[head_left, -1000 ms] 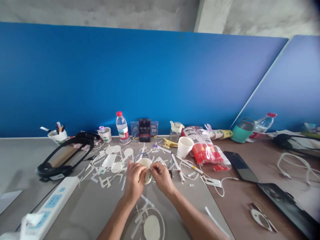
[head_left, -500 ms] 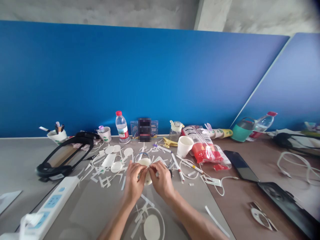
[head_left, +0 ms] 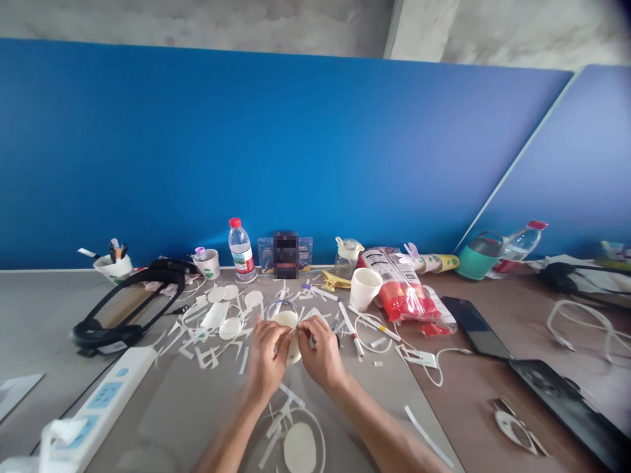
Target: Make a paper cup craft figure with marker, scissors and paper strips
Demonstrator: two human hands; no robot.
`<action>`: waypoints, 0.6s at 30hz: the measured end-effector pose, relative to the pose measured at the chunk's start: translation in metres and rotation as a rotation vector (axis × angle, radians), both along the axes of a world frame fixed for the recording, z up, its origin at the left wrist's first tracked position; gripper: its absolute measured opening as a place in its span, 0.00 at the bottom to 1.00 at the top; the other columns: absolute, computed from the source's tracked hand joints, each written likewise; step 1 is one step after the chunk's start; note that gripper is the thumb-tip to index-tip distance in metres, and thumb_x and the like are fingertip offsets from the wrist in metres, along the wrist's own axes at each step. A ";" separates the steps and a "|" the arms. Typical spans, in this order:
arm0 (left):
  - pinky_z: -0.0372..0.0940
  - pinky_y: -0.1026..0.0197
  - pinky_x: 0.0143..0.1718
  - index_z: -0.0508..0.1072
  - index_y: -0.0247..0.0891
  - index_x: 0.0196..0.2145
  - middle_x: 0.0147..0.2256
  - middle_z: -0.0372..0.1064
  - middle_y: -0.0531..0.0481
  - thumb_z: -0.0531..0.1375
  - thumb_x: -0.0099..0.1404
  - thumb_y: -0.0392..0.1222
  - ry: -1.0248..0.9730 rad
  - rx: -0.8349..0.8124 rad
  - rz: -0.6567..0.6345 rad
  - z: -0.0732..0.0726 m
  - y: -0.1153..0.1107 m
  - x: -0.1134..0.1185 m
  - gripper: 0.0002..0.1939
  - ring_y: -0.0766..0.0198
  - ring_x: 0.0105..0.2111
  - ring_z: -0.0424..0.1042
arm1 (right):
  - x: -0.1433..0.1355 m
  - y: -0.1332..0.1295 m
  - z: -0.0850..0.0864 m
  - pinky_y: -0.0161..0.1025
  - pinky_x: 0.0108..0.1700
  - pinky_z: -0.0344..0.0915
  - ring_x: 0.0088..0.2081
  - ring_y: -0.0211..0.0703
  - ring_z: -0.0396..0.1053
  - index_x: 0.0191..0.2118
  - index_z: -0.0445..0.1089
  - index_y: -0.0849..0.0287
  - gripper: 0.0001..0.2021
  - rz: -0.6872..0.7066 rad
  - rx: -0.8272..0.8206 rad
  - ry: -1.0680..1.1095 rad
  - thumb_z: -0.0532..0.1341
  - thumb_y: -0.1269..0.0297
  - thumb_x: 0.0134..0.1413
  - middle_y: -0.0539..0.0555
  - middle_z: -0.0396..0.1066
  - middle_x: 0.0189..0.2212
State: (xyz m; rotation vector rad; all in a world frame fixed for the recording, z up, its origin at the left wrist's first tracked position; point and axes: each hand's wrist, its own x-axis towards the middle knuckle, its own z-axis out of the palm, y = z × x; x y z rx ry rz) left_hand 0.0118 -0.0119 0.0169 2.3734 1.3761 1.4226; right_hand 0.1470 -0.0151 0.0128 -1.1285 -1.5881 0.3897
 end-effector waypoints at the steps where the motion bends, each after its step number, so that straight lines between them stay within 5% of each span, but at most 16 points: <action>1: 0.53 0.42 0.58 0.70 0.40 0.31 0.28 0.70 0.53 0.54 0.66 0.36 0.018 0.019 0.003 0.000 0.000 0.000 0.07 0.63 0.32 0.70 | 0.000 0.000 0.001 0.35 0.34 0.59 0.29 0.40 0.63 0.26 0.66 0.58 0.09 0.008 -0.023 0.015 0.52 0.73 0.53 0.51 0.65 0.24; 10: 0.49 0.41 0.60 0.69 0.39 0.32 0.29 0.70 0.51 0.55 0.64 0.30 0.212 0.188 0.028 -0.002 -0.001 -0.003 0.07 0.61 0.36 0.71 | 0.001 0.003 0.001 0.33 0.30 0.57 0.25 0.38 0.62 0.23 0.66 0.59 0.07 0.011 -0.322 0.169 0.54 0.67 0.47 0.48 0.64 0.21; 18: 0.49 0.40 0.60 0.68 0.40 0.32 0.29 0.70 0.52 0.54 0.65 0.31 0.177 0.143 0.004 -0.002 -0.002 -0.001 0.07 0.61 0.37 0.71 | 0.003 0.007 0.002 0.32 0.27 0.54 0.23 0.35 0.57 0.20 0.62 0.58 0.05 0.068 -0.438 0.248 0.52 0.66 0.41 0.46 0.59 0.18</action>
